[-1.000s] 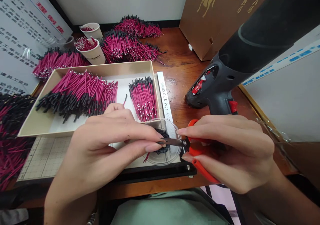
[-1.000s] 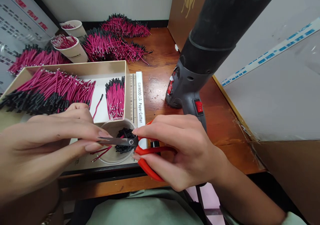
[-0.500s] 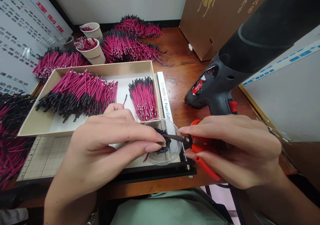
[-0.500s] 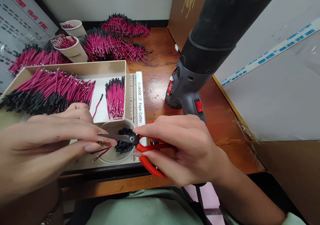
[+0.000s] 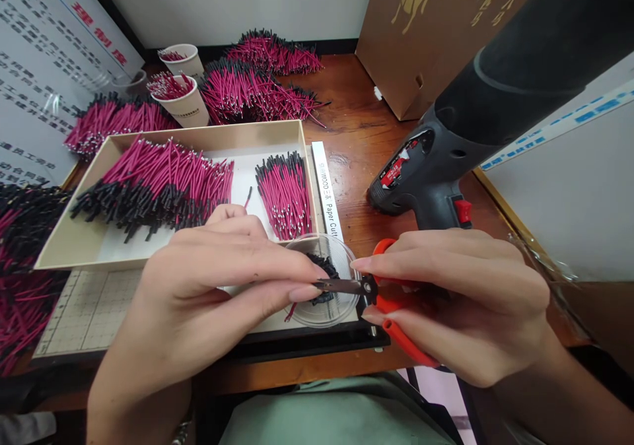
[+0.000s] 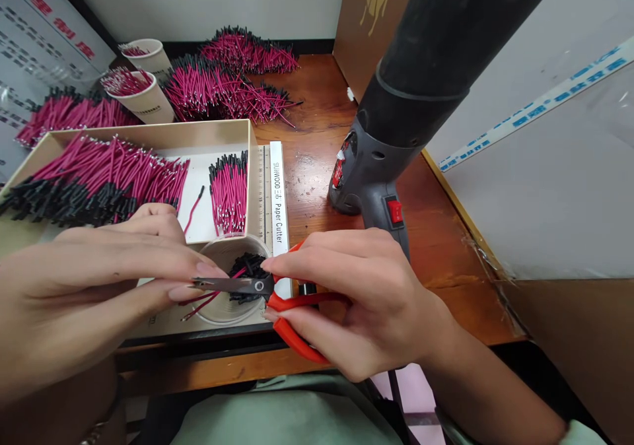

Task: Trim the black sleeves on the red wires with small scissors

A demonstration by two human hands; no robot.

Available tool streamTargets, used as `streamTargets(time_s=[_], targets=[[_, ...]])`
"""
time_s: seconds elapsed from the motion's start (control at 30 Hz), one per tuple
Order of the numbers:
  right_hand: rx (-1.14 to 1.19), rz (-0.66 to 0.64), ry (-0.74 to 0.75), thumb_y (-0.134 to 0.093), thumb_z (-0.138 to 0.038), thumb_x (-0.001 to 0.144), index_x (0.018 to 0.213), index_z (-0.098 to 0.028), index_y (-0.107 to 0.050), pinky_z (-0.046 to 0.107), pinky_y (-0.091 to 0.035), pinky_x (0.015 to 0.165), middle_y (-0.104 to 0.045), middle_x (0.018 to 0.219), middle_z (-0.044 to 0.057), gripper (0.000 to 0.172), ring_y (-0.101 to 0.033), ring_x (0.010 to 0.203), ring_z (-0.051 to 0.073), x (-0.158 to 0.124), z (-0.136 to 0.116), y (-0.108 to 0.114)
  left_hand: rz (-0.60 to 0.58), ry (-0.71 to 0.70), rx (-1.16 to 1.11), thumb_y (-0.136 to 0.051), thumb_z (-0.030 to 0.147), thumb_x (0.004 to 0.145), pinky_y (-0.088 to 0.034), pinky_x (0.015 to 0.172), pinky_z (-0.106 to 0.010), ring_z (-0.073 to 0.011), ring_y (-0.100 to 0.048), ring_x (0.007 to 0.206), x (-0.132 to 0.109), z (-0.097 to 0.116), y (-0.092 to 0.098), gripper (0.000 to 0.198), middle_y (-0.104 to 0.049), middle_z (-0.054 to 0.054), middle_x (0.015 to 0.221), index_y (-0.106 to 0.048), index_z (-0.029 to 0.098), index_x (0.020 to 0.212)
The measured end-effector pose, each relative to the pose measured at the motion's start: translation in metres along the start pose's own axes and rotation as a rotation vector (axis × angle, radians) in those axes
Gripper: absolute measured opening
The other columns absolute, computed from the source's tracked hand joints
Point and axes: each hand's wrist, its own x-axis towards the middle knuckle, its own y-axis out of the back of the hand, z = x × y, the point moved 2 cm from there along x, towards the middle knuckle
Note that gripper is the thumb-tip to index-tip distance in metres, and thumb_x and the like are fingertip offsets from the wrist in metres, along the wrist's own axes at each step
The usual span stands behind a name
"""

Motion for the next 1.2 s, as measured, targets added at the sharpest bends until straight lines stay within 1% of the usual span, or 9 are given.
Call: streamTargets(time_s=[0.1,0.27,0.47,0.6,0.7,0.8,0.97,1.07,1.2], targets=[[0.002,-0.006,0.016,-0.078,-0.013,0.101,0.128,-0.019,-0.075,0.024,-0.056,0.061,-0.079,0.089,0.001,0.028,-0.071,0.072,0.013,-0.0011,0.0004,0.0011,-0.012,-0.004,-0.006,-0.076,0.024,0.11,-0.054,0.07,-0.038,-0.0115,-0.063,0.06,0.0007,-0.0015,-0.0004,0.013,-0.083,0.008,0.08,-0.085,0.03,0.104],[0.006,0.019,0.038,-0.073,-0.008,0.101,0.126,-0.018,-0.076,0.024,-0.061,0.067,-0.083,0.093,0.002,0.027,-0.074,0.074,0.013,0.0018,-0.0008,0.0012,-0.008,0.017,0.016,-0.075,0.021,0.11,-0.054,0.07,-0.041,-0.0141,-0.065,0.061,0.0029,0.0007,0.0002,0.016,-0.082,0.007,0.078,-0.084,0.032,0.103],[0.036,0.027,0.017,-0.075,-0.007,0.096,0.124,-0.018,-0.076,0.024,-0.057,0.061,-0.081,0.092,0.001,0.031,-0.072,0.073,0.013,0.0037,-0.0028,-0.001,0.031,0.018,0.028,-0.076,0.031,0.111,-0.051,0.068,-0.04,-0.0136,-0.065,0.064,-0.0003,0.0026,-0.0002,0.012,-0.08,0.008,0.076,-0.083,0.032,0.103],[0.015,0.023,0.004,-0.076,-0.007,0.095,0.123,-0.017,-0.076,0.024,-0.054,0.06,-0.079,0.089,0.0,0.03,-0.068,0.071,0.012,0.0023,-0.0031,-0.0004,0.035,0.019,0.021,-0.077,0.029,0.11,-0.051,0.069,-0.04,-0.0127,-0.065,0.062,0.0009,0.0021,-0.0007,0.012,-0.081,0.009,0.076,-0.084,0.032,0.101],[0.006,0.019,0.03,-0.076,-0.01,0.1,0.124,-0.015,-0.076,0.023,-0.056,0.064,-0.081,0.092,0.001,0.025,-0.07,0.074,0.011,0.003,-0.0009,-0.0012,0.024,0.029,0.017,-0.08,0.026,0.107,-0.051,0.067,-0.041,-0.0137,-0.065,0.06,0.0001,0.0007,-0.0002,0.012,-0.081,0.009,0.075,-0.085,0.033,0.1],[0.005,0.025,0.078,-0.071,-0.01,0.106,0.125,-0.014,-0.076,0.021,-0.058,0.069,-0.083,0.094,0.003,0.02,-0.073,0.077,0.011,0.0042,0.0011,-0.0021,0.042,0.033,0.005,-0.079,0.026,0.108,-0.052,0.071,-0.042,-0.0132,-0.067,0.062,-0.0021,0.0001,-0.0006,0.011,-0.083,0.01,0.081,-0.084,0.033,0.101],[-0.016,0.029,0.036,-0.073,-0.01,0.101,0.123,-0.014,-0.076,0.023,-0.054,0.062,-0.08,0.09,0.001,0.022,-0.067,0.071,0.011,0.0046,0.0005,-0.0014,0.09,0.06,0.013,-0.079,0.024,0.107,-0.05,0.073,-0.044,-0.0145,-0.067,0.064,-0.0033,0.0016,-0.0043,0.014,-0.083,0.01,0.082,-0.084,0.034,0.099],[0.005,0.028,0.019,-0.076,-0.008,0.097,0.122,-0.015,-0.076,0.024,-0.052,0.059,-0.079,0.089,0.0,0.027,-0.066,0.071,0.011,0.0046,-0.0013,-0.0015,0.063,0.063,0.008,-0.079,0.027,0.108,-0.051,0.072,-0.044,-0.0141,-0.067,0.065,-0.0022,0.0008,-0.006,0.012,-0.082,0.01,0.081,-0.084,0.033,0.1],[0.018,0.037,0.027,-0.077,-0.009,0.097,0.123,-0.016,-0.076,0.024,-0.051,0.057,-0.078,0.086,-0.001,0.027,-0.066,0.069,0.011,0.0042,-0.0021,-0.0028,0.052,0.056,0.014,-0.079,0.026,0.108,-0.051,0.07,-0.043,-0.0137,-0.067,0.063,-0.0002,-0.0005,-0.0045,0.013,-0.081,0.01,0.077,-0.084,0.033,0.097]])
